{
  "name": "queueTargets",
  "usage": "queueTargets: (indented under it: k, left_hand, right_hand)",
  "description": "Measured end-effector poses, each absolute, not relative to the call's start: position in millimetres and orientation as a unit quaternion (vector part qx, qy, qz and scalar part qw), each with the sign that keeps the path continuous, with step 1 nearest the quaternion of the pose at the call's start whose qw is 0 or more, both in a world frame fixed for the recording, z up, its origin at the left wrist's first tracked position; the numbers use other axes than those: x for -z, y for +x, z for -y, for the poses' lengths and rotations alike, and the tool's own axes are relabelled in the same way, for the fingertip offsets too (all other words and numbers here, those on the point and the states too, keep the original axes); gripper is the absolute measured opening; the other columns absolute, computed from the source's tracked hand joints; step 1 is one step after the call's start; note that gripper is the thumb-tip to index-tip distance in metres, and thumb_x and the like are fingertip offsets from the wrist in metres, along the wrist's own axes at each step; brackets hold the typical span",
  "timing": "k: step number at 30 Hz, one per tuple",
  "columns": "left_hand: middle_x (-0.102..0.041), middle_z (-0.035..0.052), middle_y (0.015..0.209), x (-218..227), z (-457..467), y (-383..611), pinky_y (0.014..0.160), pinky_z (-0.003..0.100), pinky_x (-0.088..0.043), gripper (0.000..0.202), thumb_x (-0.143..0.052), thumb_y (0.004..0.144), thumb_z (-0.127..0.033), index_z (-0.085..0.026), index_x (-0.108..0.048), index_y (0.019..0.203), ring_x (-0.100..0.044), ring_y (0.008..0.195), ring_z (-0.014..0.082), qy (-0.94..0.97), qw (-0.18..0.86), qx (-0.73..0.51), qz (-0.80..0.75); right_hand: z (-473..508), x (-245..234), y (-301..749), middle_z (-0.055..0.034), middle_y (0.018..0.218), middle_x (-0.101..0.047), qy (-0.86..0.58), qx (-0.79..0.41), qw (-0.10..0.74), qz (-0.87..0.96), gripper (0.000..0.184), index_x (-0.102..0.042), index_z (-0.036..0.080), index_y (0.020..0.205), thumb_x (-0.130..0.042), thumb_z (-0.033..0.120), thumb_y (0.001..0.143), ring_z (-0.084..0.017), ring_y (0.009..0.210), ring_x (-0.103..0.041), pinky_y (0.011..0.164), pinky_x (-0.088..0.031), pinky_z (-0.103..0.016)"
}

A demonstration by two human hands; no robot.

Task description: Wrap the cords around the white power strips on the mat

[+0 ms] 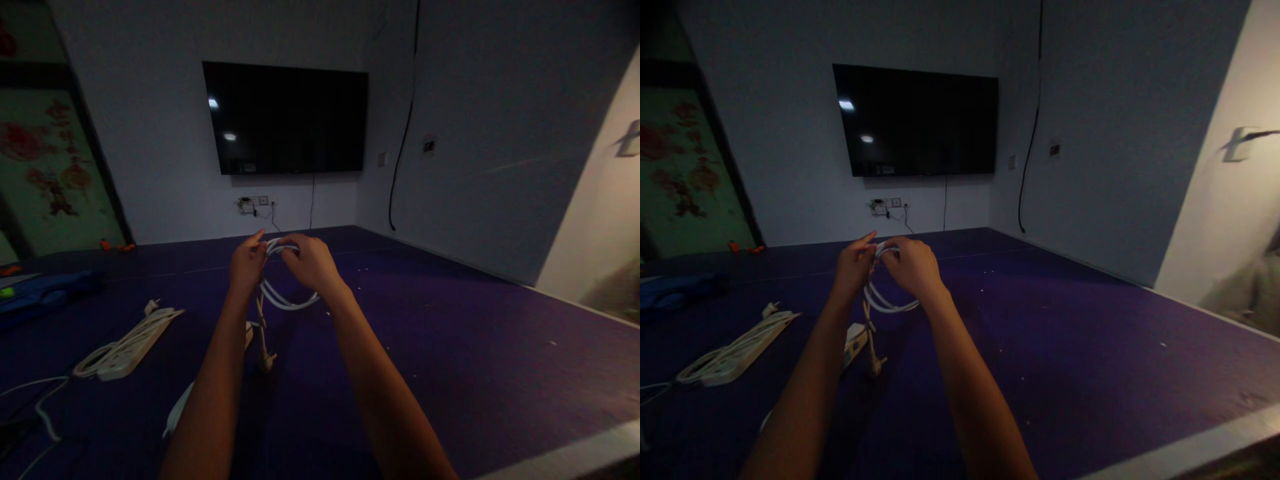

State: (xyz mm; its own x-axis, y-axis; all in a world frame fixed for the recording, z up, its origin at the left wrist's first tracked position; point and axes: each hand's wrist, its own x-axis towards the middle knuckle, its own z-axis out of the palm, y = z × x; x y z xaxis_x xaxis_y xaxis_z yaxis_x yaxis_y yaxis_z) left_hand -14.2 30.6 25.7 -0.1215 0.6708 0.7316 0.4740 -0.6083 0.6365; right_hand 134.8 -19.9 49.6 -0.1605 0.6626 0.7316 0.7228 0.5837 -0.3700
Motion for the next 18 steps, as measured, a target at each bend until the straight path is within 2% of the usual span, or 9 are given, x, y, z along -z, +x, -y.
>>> queueTargets:
  k: [2,4,5,7,10,12,14,16,18]
  left_hand:
    - [-0.066,0.0101,0.116,-32,-24,-17,0.080,0.033,-0.049,0.048,-0.046,0.080,-0.019,-0.017,-0.056,0.126,-0.064,0.093,0.0202,0.691,0.026,-0.615,-0.379]
    - [-0.060,0.0053,0.127,-39,-14,-17,0.099,0.038,-0.041,0.049,-0.042,0.079,-0.012,-0.021,-0.058,0.124,-0.054,0.117,0.0197,0.720,-0.037,-0.614,-0.323]
    - [-0.060,0.0035,0.128,-42,-8,-16,0.105,0.039,-0.035,0.047,-0.041,0.080,-0.012,-0.023,-0.061,0.121,-0.050,0.123,0.0193,0.734,-0.058,-0.606,-0.301]
    - [-0.062,0.0042,0.124,-48,5,-13,0.109,0.043,-0.030,0.039,-0.044,0.083,-0.017,-0.022,-0.063,0.117,-0.048,0.125,0.0205,0.764,-0.066,-0.580,-0.273]
    - [-0.067,0.0087,0.115,-54,19,-13,0.108,0.045,-0.032,0.038,-0.056,0.082,-0.031,-0.019,-0.062,0.118,-0.058,0.113,0.0227,0.791,-0.032,-0.555,-0.258]
    - [-0.068,0.0109,0.114,-56,24,-17,0.104,0.043,-0.038,0.049,-0.063,0.078,-0.040,-0.017,-0.060,0.121,-0.061,0.108,0.0238,0.793,0.010,-0.552,-0.257]
    - [-0.065,0.0131,0.118,-56,24,-21,0.099,0.041,-0.043,0.066,-0.073,0.066,-0.048,-0.016,-0.059,0.122,-0.060,0.110,0.0264,0.799,0.055,-0.542,-0.255]
    - [-0.062,0.0138,0.124,-56,23,-23,0.099,0.041,-0.044,0.081,-0.080,0.053,-0.050,-0.017,-0.058,0.124,-0.057,0.114,0.0287,0.813,0.073,-0.519,-0.254]
    - [-0.059,0.0129,0.127,-55,22,-21,0.100,0.042,-0.043,0.089,-0.084,0.046,-0.047,-0.020,-0.055,0.126,-0.056,0.115,0.0289,0.828,0.055,-0.496,-0.256]
  right_hand:
    - [20,-50,134,-0.0036,0.081,-0.070,-0.438,0.019,0.480,0.759,0.031,-0.070,0.022,0.102,-0.048,0.026,0.081,-0.015,0.066,-0.058,0.063,-0.037,-0.025]
    - [21,-50,134,-0.0028,0.081,-0.070,-0.412,0.003,0.492,0.767,0.031,-0.070,0.022,0.102,-0.048,0.024,0.081,-0.014,0.065,-0.057,0.064,-0.037,-0.025]
    - [22,-50,134,-0.0026,0.081,-0.070,-0.399,-0.006,0.496,0.771,0.031,-0.070,0.022,0.102,-0.048,0.024,0.081,-0.014,0.065,-0.056,0.064,-0.037,-0.025]
    - [22,-51,136,-0.0029,0.082,-0.069,-0.378,-0.019,0.500,0.779,0.030,-0.070,0.021,0.101,-0.047,0.023,0.082,-0.014,0.066,-0.057,0.065,-0.038,-0.025]
    - [21,-50,138,-0.0046,0.084,-0.069,-0.343,-0.029,0.505,0.791,0.029,-0.071,0.018,0.099,-0.047,0.022,0.082,-0.015,0.072,-0.059,0.068,-0.039,-0.026]
    - [21,-50,139,-0.0047,0.086,-0.069,-0.312,-0.042,0.511,0.800,0.029,-0.070,0.017,0.099,-0.047,0.020,0.082,-0.015,0.073,-0.060,0.069,-0.041,-0.026]
    - [20,-49,140,-0.0036,0.087,-0.070,-0.285,-0.058,0.521,0.803,0.028,-0.070,0.018,0.100,-0.048,0.018,0.081,-0.014,0.074,-0.060,0.070,-0.042,-0.025]
    - [19,-49,140,-0.0026,0.087,-0.070,-0.261,-0.077,0.534,0.800,0.028,-0.070,0.018,0.097,-0.048,0.016,0.080,-0.013,0.076,-0.061,0.073,-0.044,-0.026]
    - [18,-48,139,-0.0025,0.086,-0.070,-0.238,-0.098,0.550,0.795,0.026,-0.070,0.017,0.093,-0.048,0.015,0.079,-0.013,0.078,-0.061,0.076,-0.045,-0.027]
